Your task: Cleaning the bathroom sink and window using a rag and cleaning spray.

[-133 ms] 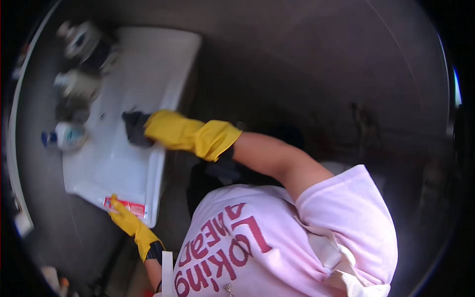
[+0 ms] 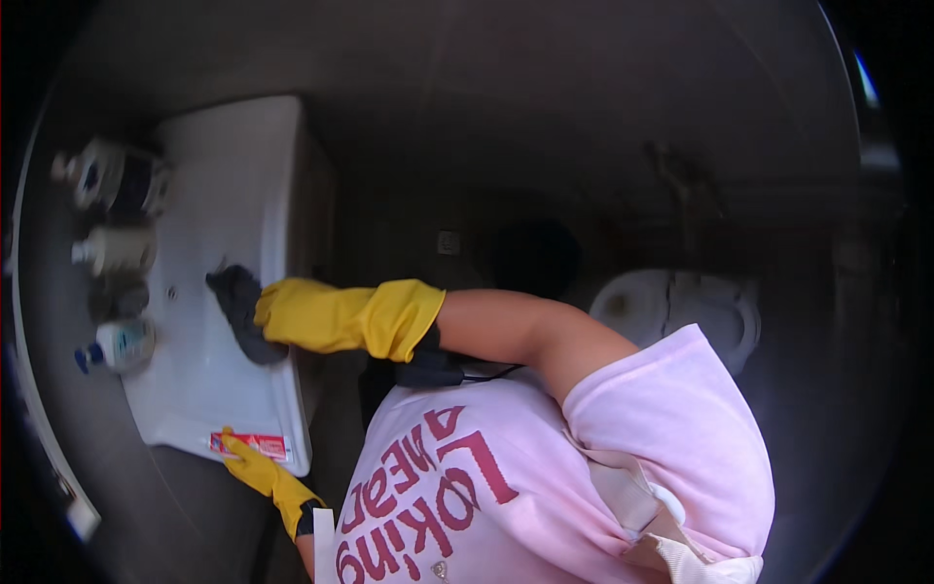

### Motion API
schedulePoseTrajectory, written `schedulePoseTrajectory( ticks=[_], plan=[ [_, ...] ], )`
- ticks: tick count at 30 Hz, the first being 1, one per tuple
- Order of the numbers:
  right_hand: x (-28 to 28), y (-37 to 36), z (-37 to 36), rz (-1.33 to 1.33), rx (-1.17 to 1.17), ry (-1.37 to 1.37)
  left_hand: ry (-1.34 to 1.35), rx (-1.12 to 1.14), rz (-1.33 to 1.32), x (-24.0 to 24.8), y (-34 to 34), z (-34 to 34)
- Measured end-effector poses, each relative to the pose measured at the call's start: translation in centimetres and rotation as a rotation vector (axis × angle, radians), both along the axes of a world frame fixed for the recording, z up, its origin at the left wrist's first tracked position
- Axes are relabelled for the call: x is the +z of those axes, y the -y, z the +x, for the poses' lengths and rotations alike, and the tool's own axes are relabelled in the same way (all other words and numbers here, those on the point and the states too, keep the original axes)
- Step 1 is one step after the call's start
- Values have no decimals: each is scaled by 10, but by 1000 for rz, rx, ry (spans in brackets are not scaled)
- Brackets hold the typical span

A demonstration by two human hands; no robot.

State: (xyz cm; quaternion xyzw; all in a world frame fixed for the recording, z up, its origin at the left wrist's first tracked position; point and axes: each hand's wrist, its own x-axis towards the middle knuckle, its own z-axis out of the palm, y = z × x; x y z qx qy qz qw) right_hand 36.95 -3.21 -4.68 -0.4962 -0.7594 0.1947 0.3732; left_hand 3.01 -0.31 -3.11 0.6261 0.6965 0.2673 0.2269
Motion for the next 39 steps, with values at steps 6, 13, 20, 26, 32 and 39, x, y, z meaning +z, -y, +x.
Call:
schedulePoseTrajectory(
  ticks=[6,13,20,26,32,39],
  plan=[
    [25,93,13,18,-209,-164,-123,-32,-108,13,11,-13],
    [80,226,108,-292,-841,176,-41,-124,-133,19,-1,-43],
    [153,459,248,-198,-1700,1120,-56,-141,-226,34,9,-14],
    [124,509,267,-672,-1829,729,-88,-184,-142,37,10,-18],
    [128,507,261,-803,-1959,656,-84,-198,-149,43,12,-17],
    [129,458,230,-796,-1839,880,-61,-148,-124,22,1,-33]
  ],
)
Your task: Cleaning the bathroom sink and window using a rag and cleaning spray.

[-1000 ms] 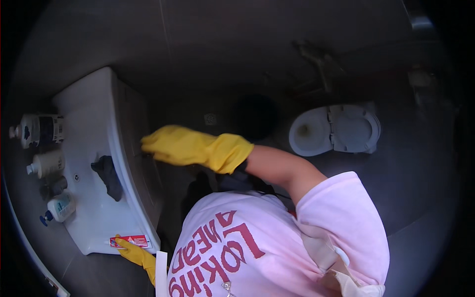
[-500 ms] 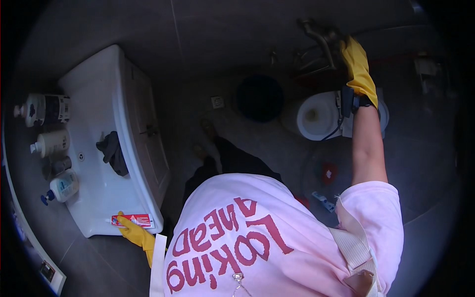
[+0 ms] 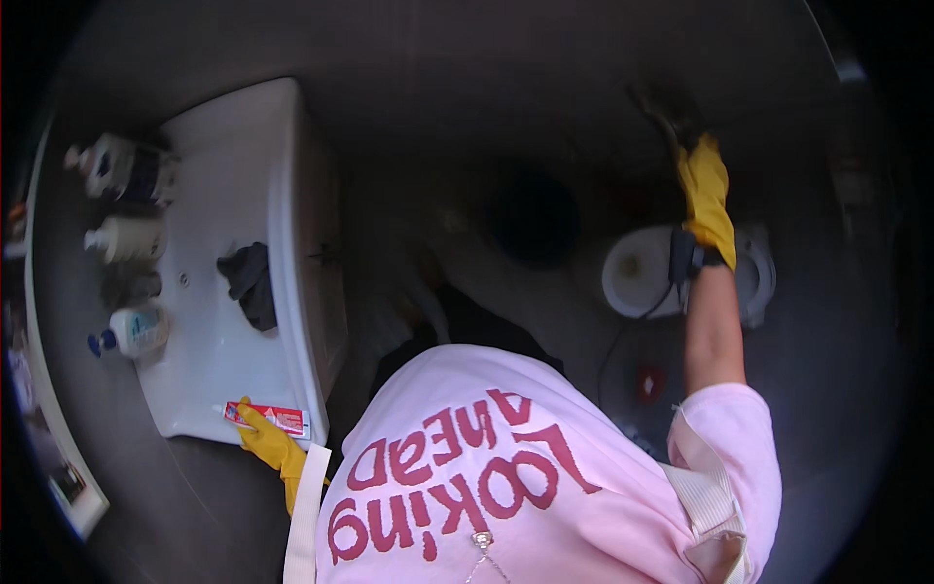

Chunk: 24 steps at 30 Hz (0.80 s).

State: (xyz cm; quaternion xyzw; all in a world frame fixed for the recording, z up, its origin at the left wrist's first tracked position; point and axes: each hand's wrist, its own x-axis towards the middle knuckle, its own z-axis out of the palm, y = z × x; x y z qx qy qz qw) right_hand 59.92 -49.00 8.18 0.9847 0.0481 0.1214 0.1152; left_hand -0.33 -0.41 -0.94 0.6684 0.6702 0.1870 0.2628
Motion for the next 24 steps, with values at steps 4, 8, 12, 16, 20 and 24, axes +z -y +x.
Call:
schedulePoseTrajectory(
  ticks=[4,8,12,16,20,24],
  plan=[
    [9,-92,-30,204,417,243,-30,-52,99,-8,-3,-3],
    [4,-239,-100,496,808,-102,60,-9,139,-15,-3,4],
    [22,-386,-178,641,1437,-511,33,41,167,-2,3,6],
    [-16,-488,-247,305,1783,-866,22,40,223,8,10,9],
    [-61,-538,-292,-118,1788,-1013,-9,61,308,-5,8,13],
    [-101,-565,-315,-181,1701,-952,-8,91,351,-6,11,14]
  ],
)
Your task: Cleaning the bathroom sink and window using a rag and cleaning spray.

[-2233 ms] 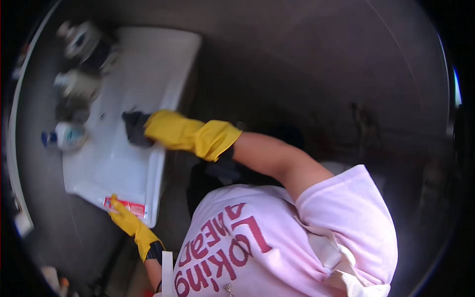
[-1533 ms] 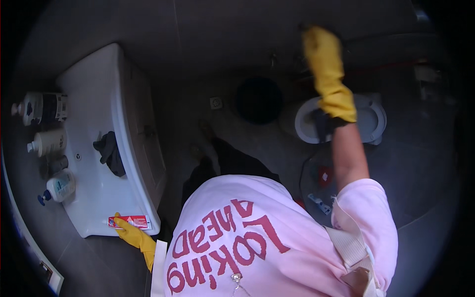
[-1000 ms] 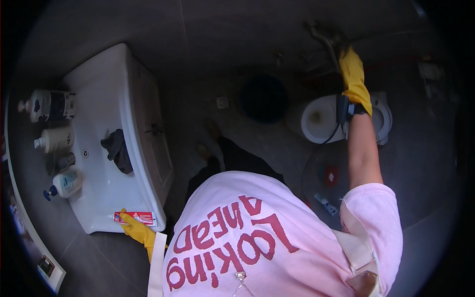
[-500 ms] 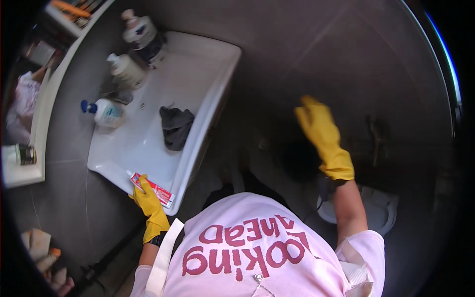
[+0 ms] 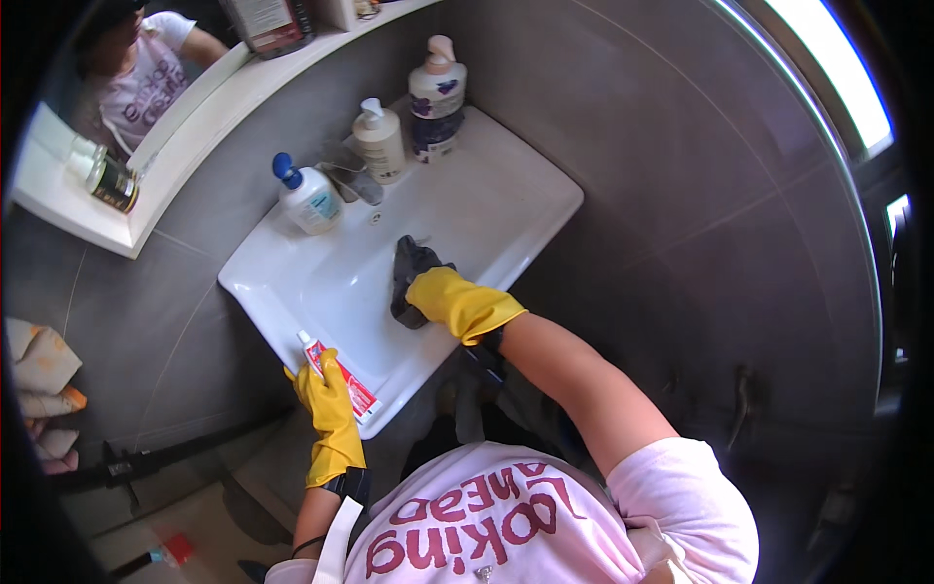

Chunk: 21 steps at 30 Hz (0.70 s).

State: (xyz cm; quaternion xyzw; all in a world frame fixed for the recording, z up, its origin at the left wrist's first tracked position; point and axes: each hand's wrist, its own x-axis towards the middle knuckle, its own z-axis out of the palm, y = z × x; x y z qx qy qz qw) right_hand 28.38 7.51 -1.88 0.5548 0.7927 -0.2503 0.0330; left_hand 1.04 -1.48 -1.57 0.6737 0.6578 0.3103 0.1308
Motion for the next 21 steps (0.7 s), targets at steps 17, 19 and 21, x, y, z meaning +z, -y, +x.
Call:
schedulePoseTrajectory(
  ticks=[17,19,21],
  plan=[
    [39,-126,183,579,-497,58,-37,22,45,3,-1,4],
    [27,-136,176,406,-361,152,-3,49,-13,4,0,3],
    [-5,-141,181,595,-343,227,-21,63,-18,3,-3,6]
  ],
)
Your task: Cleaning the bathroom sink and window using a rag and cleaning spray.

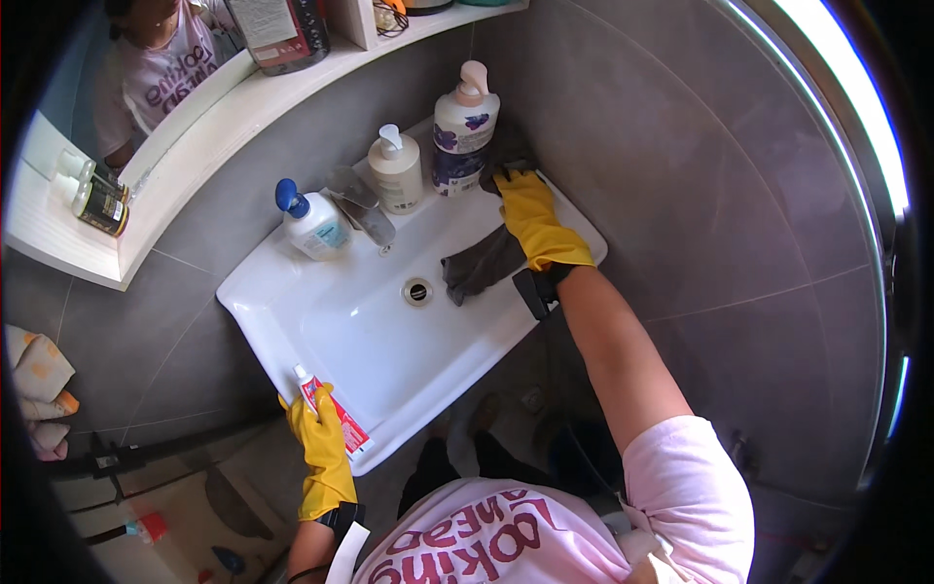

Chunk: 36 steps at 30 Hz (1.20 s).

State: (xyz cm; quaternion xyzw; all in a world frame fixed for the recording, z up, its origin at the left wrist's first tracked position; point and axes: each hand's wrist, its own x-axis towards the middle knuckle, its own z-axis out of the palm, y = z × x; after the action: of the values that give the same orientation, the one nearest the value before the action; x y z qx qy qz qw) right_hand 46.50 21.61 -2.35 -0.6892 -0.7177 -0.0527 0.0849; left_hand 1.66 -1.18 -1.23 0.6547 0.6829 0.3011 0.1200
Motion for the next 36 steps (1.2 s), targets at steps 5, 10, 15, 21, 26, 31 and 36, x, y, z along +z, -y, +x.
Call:
schedulePoseTrajectory(
  ticks=[5,10,15,21,26,31,36],
  plan=[
    [-45,27,36,-63,37,-246,5,36,-21,2,4,-2],
    [79,105,30,-754,31,-56,1,-15,-8,-4,1,-7],
    [101,106,52,-380,-15,-277,-30,-36,52,1,-1,0],
    [35,119,21,-47,348,168,69,18,2,5,2,2],
    [9,114,-58,-456,357,-165,27,5,91,-5,2,-8],
    [15,139,-175,-688,829,-759,38,11,70,2,1,-1],
    [38,179,-226,-486,1105,-908,189,31,1,4,4,-5]
  ],
)
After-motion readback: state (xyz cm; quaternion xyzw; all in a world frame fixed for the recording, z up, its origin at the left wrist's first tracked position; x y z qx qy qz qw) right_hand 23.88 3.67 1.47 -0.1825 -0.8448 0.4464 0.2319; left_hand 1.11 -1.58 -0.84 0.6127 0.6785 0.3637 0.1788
